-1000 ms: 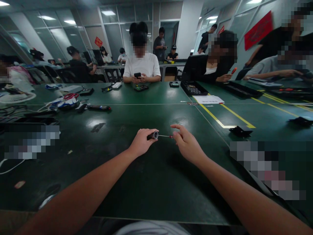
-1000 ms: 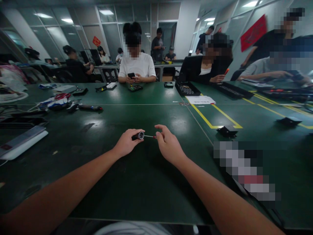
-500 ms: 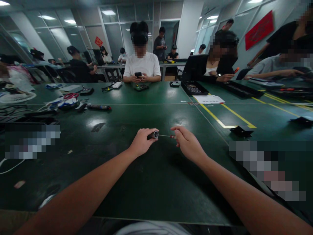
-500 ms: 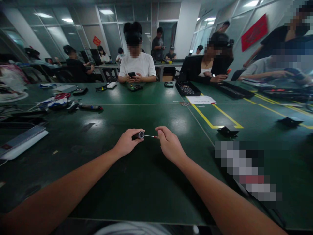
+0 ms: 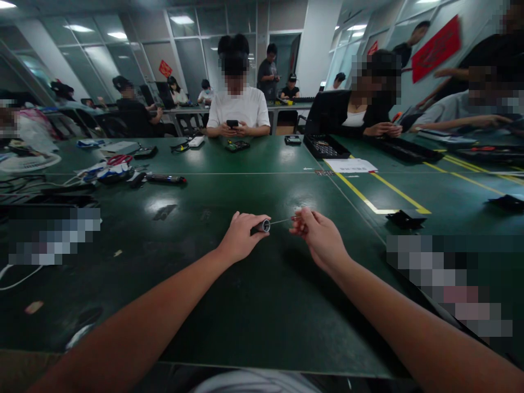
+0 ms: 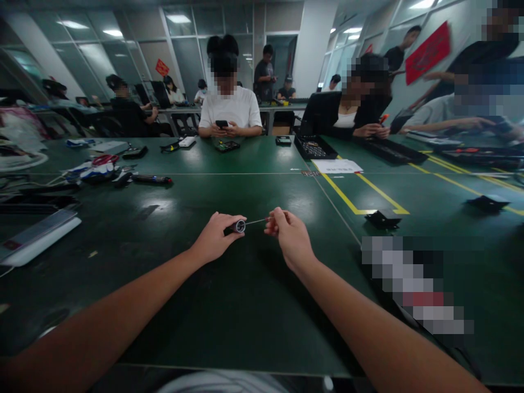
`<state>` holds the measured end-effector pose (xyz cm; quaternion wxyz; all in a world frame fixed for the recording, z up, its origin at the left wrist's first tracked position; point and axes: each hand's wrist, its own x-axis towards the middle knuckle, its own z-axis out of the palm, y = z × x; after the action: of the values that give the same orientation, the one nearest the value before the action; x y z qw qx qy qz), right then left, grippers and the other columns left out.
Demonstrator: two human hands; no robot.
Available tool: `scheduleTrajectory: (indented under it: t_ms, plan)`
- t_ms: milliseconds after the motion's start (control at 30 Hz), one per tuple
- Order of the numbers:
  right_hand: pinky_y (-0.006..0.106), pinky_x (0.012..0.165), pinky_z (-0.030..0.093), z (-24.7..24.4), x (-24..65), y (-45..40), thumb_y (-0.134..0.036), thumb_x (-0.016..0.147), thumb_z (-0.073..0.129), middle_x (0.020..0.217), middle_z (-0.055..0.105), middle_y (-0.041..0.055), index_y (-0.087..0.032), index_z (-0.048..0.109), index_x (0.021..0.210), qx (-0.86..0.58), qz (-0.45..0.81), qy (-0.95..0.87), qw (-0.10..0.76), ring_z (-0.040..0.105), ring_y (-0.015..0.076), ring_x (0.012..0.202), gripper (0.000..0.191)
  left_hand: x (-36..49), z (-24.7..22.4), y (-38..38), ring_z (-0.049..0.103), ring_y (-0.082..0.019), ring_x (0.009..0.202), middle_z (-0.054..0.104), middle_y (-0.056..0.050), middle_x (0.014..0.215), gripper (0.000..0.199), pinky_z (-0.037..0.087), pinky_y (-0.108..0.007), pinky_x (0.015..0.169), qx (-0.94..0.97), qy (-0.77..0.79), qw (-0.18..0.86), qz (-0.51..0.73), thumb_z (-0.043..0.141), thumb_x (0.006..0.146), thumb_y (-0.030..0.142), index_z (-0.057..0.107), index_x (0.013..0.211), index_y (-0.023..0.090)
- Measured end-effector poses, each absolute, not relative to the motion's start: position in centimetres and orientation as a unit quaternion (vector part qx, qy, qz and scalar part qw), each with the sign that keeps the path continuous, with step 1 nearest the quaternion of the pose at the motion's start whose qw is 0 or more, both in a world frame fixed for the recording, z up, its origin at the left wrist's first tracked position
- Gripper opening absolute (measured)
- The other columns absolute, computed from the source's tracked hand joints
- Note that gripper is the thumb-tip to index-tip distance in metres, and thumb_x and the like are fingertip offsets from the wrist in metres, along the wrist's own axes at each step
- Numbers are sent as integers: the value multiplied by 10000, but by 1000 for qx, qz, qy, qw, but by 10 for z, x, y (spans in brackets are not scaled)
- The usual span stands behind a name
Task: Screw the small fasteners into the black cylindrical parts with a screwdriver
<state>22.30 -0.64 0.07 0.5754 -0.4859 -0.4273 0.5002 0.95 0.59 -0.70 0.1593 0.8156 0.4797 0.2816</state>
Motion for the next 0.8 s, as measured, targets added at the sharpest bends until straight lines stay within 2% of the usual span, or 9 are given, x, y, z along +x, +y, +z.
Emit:
scheduleTrajectory:
  t_ms: [67, 167, 300, 400, 567, 800]
  plan:
    - [400, 660, 573, -4, 225, -1, -511, 896, 621, 634, 570, 11, -209, 601, 777, -484, 564, -359, 565, 552, 165, 555, 326, 9, -6, 7, 583, -254, 1140, 697, -27, 1146, 341, 218, -573, 1182, 818, 483, 137, 280, 673, 919, 259, 644, 1257, 295]
    - [375, 627, 572, -9, 229, 4, -485, 893, 641, 612, 545, -5, -220, 578, 738, -488, 573, -325, 573, 516, 146, 521, 314, 7, -6, 10, 587, -256, 1111, 701, -27, 1106, 344, 230, -590, 1172, 804, 508, 145, 273, 673, 917, 265, 650, 1259, 291]
    - [316, 629, 559, -10, 227, 3, -490, 838, 714, 691, 603, -4, -221, 623, 789, -472, 538, -349, 605, 568, 143, 605, 289, 6, -8, 11, 592, -253, 1079, 700, -23, 1065, 354, 259, -587, 1160, 802, 514, 151, 264, 685, 907, 280, 655, 1259, 284]
    - [299, 644, 555, -8, 224, 0, -501, 828, 721, 719, 615, -11, -219, 639, 817, -461, 512, -381, 617, 581, 135, 647, 293, 7, -9, 10, 586, -254, 1093, 695, -24, 1080, 354, 234, -598, 1172, 805, 511, 152, 258, 676, 914, 296, 652, 1267, 293]
    - [342, 701, 554, -7, 223, -3, -504, 891, 651, 767, 634, -14, -224, 628, 900, -463, 434, -467, 616, 612, 150, 694, 281, 7, -10, 9, 580, -256, 1111, 690, -30, 1087, 350, 214, -601, 1181, 808, 512, 151, 251, 670, 916, 277, 658, 1265, 295]
    - [370, 717, 504, -7, 226, -6, -495, 974, 526, 776, 657, 11, -212, 607, 934, -504, 331, -565, 563, 630, 177, 715, 296, 6, -12, 10, 574, -255, 1137, 692, -26, 1120, 367, 182, -600, 1193, 809, 506, 156, 255, 677, 915, 285, 653, 1280, 309]
